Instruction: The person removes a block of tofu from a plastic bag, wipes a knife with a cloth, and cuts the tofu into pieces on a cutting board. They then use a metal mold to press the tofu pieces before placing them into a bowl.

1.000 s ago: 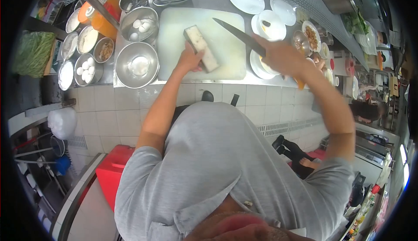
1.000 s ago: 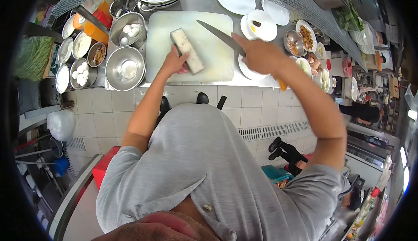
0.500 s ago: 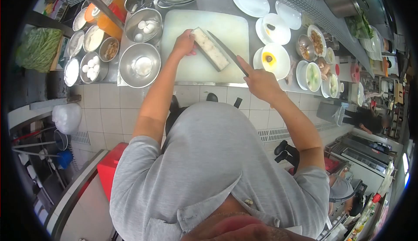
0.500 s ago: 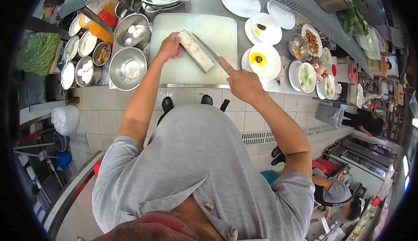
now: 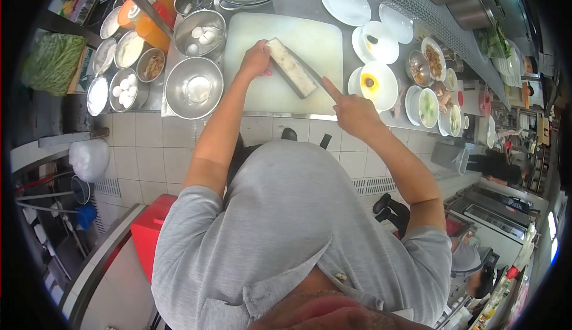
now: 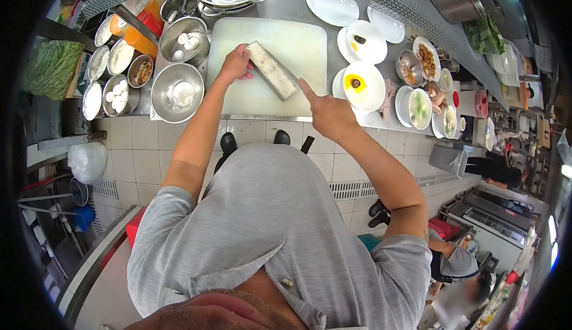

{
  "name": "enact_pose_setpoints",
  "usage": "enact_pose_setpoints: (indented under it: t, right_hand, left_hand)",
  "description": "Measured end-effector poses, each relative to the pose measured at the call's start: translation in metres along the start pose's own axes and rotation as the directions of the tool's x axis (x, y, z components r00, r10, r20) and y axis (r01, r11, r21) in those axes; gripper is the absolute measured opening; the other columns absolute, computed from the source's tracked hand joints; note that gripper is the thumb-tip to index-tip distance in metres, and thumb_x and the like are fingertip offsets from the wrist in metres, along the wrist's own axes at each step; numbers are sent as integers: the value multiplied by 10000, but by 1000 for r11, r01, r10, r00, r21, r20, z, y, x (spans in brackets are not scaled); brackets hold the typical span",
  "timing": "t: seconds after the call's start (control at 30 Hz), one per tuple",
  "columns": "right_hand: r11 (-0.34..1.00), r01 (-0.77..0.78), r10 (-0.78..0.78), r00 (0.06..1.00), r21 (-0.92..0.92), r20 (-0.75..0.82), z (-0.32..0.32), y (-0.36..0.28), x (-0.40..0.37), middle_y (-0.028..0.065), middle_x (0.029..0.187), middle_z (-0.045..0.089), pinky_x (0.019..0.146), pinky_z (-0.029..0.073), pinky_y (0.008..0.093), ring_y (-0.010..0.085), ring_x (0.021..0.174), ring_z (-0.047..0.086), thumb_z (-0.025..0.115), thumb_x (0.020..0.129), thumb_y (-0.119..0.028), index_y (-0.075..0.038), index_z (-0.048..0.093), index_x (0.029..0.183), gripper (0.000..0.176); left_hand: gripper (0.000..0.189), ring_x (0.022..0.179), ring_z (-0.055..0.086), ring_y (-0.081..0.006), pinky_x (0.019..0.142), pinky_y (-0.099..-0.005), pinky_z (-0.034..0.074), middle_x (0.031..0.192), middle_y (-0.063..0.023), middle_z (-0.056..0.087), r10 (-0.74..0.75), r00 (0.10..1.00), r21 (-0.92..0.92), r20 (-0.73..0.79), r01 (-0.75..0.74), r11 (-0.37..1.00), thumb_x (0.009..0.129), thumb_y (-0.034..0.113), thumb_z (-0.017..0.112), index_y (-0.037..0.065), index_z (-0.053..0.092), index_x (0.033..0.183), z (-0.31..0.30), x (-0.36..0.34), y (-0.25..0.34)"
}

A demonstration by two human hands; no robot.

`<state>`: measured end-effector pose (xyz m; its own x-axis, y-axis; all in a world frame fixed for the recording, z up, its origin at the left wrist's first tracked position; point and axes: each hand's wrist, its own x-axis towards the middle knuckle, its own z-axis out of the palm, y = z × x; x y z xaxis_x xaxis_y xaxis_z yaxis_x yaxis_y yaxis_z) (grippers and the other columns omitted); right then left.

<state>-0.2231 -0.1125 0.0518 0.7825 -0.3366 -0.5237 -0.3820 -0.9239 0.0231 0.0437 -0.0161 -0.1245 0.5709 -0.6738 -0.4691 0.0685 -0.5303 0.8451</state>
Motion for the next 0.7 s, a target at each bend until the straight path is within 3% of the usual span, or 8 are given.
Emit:
enact_pose_setpoints:
  t: [0.13,0.3,0.4,0.6,0.7]
  right_hand:
    - [1000,-12,12,998,-3,56,-12,-9,5,174,864,704,702,583,463,319,813,727,564,874,-43,-119,241,1639,834]
    - [999,-36,37,985,-11,168,-38,-15,29,223,1066,688,779,580,478,357,951,724,549,875,-27,-92,285,1612,785]
    - [1000,-7,9,973,-13,232,-49,-9,45,235,1147,671,824,574,471,377,1020,704,540,882,-8,-77,301,1597,757]
    - [993,114,-103,958,-25,267,-57,10,55,232,1192,660,848,575,465,377,1062,685,549,876,17,-41,340,1556,713]
    - [992,116,-96,957,-58,275,-58,9,54,243,1211,653,853,576,466,376,1052,688,539,884,11,-20,359,1545,685]
  left_hand:
    - [410,633,724,-267,582,-371,584,954,-175,723,38,999,67,-18,-37,997,1031,216,415,68,535,1395,0,3,2]
    - [382,836,734,-351,733,-439,588,1050,-239,712,207,975,194,-84,-188,963,953,162,470,27,613,1281,12,29,-22]
    - [373,900,724,-361,785,-451,578,1071,-244,713,218,973,208,-82,-197,958,945,157,471,11,623,1253,19,31,-23]
    - [360,655,710,-261,606,-393,571,892,-183,727,26,998,-72,-60,-30,997,968,133,441,-8,637,1236,20,14,-5]
    - [355,557,673,-216,539,-364,550,800,-145,713,19,997,-108,-69,-26,994,976,119,429,-9,647,1226,19,7,2]
